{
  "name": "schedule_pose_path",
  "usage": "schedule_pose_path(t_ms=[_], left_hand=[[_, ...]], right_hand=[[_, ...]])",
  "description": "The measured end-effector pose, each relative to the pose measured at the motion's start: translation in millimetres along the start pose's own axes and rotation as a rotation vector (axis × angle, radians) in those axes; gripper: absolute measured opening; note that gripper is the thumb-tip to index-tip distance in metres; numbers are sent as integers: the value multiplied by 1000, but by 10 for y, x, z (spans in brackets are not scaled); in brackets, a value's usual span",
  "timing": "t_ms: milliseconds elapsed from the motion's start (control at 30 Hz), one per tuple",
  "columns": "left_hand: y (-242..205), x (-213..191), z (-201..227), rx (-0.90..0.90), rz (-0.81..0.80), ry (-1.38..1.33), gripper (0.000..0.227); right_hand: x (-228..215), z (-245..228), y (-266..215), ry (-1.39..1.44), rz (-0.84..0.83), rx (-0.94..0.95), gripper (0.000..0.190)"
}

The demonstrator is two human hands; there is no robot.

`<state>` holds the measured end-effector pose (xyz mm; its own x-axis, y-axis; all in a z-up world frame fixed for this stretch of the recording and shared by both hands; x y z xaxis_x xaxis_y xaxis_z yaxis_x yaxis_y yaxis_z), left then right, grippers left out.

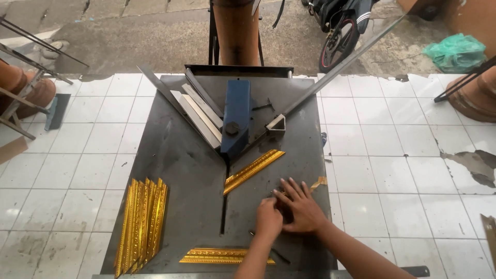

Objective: The person uses a manual miter saw to cut gold and silver decorative mouldings into shorter pieces. They position each piece, operate the saw, and stack the cut pieces on the table.

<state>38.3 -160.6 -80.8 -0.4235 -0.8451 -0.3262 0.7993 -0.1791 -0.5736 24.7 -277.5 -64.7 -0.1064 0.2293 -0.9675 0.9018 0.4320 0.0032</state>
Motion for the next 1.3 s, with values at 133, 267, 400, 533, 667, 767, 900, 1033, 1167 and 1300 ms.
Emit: schedule_pose_path(t_ms=[133, 267, 400, 533, 667, 767, 900, 1033, 1167, 1300], left_hand=[[-98, -135, 159, 18, -13, 53, 51], [-360, -408, -9, -103, 267, -57, 39], [-371, -81, 15, 84, 262, 162, 34], [-326, 410, 272, 160, 194, 346, 31], [-111, 891, 475, 273, 228, 433, 42], [105, 1211, 598, 388, 275, 491, 56], [335, 1602, 960, 600, 230, 706, 74], [787, 1867, 1331, 651, 177, 868, 82], [1172, 2120, 1839, 832, 37, 1016, 34], [1378, 2311, 2032, 941, -3, 1070, 26]], right_hand=[[-46, -75, 174, 47, 118, -62, 100], [-165, -9, 203, 90, 242, -137, 25], [-300, 94, 153, -139, 240, -292, 29], [-526, 653, 75, -138, 323, -264, 27], [-499, 1156, 107, -65, 312, -256, 46], [-583, 1440, 92, -8, 436, -272, 56], [-704, 2520, -96, 709, 517, 515, 36], [-300, 2878, -489, 1792, 729, 1275, 52], [103, 3320, -410, 2155, 798, 1523, 52], [559, 3784, -37, 2257, 842, 1701, 58]])
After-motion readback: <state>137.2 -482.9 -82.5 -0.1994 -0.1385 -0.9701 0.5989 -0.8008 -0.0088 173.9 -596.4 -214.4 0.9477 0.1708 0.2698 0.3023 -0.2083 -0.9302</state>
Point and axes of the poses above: each hand's wrist, its own y-axis towards the middle knuckle, its own x-axis out of the palm, z = x × y, the point moved 10 cm from there along y, towards the middle knuckle, and after that the axes turned 1 degree about -x, right-handed, at the moved point
